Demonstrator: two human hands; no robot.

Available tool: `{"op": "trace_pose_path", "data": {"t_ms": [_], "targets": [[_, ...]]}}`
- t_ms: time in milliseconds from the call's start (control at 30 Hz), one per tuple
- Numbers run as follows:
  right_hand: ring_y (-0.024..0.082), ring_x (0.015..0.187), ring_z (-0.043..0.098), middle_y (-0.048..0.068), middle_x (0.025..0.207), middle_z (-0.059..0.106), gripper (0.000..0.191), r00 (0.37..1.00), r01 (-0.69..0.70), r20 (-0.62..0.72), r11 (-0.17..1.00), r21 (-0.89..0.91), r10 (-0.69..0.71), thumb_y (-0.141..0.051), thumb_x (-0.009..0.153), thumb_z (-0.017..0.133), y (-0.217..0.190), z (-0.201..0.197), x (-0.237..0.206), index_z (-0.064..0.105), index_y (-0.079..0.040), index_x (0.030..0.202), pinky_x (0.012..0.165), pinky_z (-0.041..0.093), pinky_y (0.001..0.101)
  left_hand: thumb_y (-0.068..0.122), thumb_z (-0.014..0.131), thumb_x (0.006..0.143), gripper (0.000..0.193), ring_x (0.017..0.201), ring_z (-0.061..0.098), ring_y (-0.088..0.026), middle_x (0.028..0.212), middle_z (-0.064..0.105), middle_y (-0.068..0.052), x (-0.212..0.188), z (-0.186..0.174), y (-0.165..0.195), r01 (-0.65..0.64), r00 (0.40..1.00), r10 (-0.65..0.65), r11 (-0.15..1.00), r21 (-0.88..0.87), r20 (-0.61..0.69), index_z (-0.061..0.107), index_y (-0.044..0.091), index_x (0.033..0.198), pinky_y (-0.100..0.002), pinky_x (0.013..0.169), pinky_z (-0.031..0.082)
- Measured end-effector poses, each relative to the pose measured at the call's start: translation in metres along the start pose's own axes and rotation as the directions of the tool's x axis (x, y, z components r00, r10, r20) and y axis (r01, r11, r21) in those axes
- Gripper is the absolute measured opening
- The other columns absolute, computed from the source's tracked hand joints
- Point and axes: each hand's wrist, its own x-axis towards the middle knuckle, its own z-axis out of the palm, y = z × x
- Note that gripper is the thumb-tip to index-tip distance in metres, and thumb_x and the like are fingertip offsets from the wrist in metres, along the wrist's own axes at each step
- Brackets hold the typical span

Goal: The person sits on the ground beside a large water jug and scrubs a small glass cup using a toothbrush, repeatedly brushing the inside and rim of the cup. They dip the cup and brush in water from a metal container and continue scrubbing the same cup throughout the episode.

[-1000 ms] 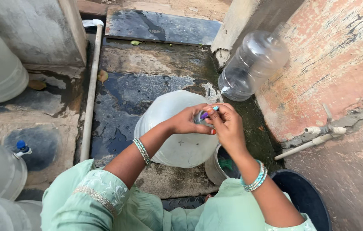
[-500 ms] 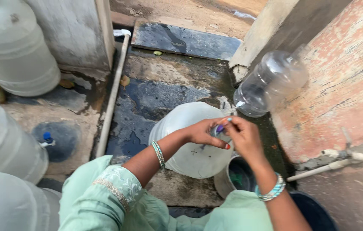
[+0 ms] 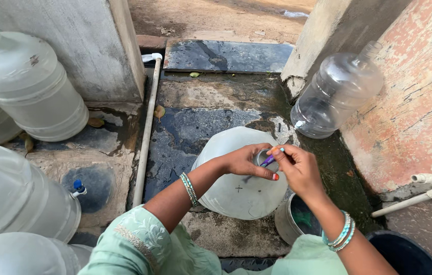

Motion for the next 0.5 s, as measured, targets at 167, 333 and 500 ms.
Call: {"op": "trace_pose_path", "data": {"t_ms": [167,333,500], "targets": [[0.004,0.069,0.06,0.002,0.1,0.075,0.018,0.991,-0.035,-0.117,0.957,0.289,0.071,-0.021,0.104,0.059,-0.01,-0.043,0.007,0.071,-0.008,0.105,0.062,0.049,0.0207,0.045,0.088,0.072,0.071,0.112,0.066,-0.02,0.115,0.071,-0.006,-0.004,-0.003,-0.007,0.04,0.999,-0.038,0.995,0.097,-0.023,0.061,0.009,0.128,-0.034,0.098,0.05],[0.006,0.08,0.062,0.005,0.099,0.074,0.022,0.966,0.148,-0.252,0.929,0.34,-0.061,-0.02,0.114,0.055,-0.023,-0.057,-0.013,0.072,-0.007,0.107,0.071,0.047,0.0215,0.044,0.088,0.072,0.069,0.112,0.066,-0.02,0.115,0.071,-0.007,0.0,-0.01,-0.015,0.045,0.999,-0.043,0.997,0.07,-0.025,0.063,0.008,0.126,-0.034,0.098,0.051],[0.011,0.081,0.064,0.006,0.093,0.073,0.02,0.981,0.169,-0.093,0.985,-0.02,-0.17,-0.017,0.103,0.063,-0.02,0.0,-0.004,0.076,-0.003,0.097,0.071,0.049,0.0266,0.043,0.089,0.074,0.07,0.109,0.064,-0.018,0.112,0.068,-0.006,0.0,-0.015,-0.017,0.052,0.998,-0.053,0.998,0.024,0.022,0.062,0.008,0.127,-0.033,0.095,0.052]]}}
